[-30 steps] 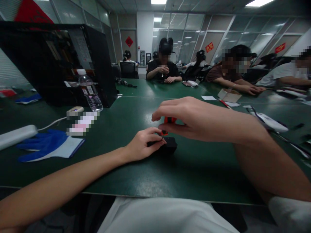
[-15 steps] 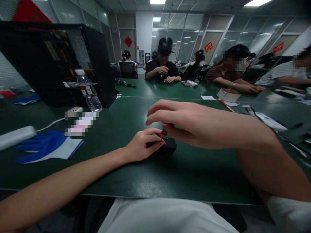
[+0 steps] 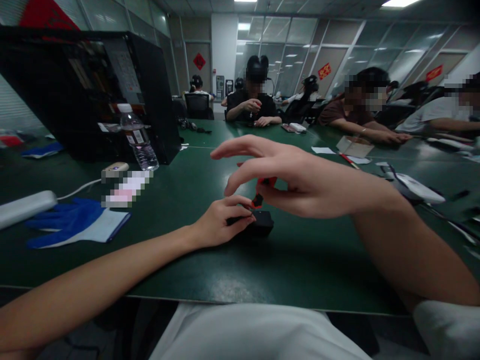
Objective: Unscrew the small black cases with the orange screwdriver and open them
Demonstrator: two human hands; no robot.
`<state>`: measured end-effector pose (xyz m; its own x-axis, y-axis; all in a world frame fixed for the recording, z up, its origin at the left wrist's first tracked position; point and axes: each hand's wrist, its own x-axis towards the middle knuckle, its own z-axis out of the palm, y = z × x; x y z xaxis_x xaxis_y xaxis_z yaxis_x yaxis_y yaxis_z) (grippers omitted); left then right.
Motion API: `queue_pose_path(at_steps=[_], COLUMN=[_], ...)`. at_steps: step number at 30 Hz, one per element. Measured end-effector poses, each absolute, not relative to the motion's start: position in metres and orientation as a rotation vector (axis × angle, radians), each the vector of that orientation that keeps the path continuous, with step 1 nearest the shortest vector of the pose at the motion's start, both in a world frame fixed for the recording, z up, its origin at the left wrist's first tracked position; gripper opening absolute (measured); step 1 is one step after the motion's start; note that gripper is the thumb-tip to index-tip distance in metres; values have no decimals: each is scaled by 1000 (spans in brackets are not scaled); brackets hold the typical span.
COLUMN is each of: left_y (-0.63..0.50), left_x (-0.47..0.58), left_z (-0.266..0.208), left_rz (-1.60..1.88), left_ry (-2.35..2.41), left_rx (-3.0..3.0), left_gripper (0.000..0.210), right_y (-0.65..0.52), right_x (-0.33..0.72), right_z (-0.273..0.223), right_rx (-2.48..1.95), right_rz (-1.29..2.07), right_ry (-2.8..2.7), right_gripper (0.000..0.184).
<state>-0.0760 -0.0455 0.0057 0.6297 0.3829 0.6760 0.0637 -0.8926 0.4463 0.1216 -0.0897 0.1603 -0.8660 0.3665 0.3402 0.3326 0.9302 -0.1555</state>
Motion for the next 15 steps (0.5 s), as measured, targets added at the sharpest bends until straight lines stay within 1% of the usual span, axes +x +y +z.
queue_pose_path(at_steps=[4,8,11,13,15], left_y=[-45,-43,-44,-46,-48], left_x=[-76,-78,-75,-70,-63], left_z=[5,4,3,3,3], left_rz=[1149,1154,1101,998,855], left_ry=[348,324,335,399,533], left_rx=[2502,2478,2490,2523,2569], left_gripper=[14,13,14,22,36], right_y=[-91,-90,-95,-100,-106], right_x=[122,117,119,127,140], right_z=[159,154,157,157,153], right_rx=[-529,-836,-974,-1012,-1079], right_rz=[128,-32,-1,64,97], right_ry=[-2741,-2722,-2803,-2870,-2904], right_gripper=[27,20,16,18,20])
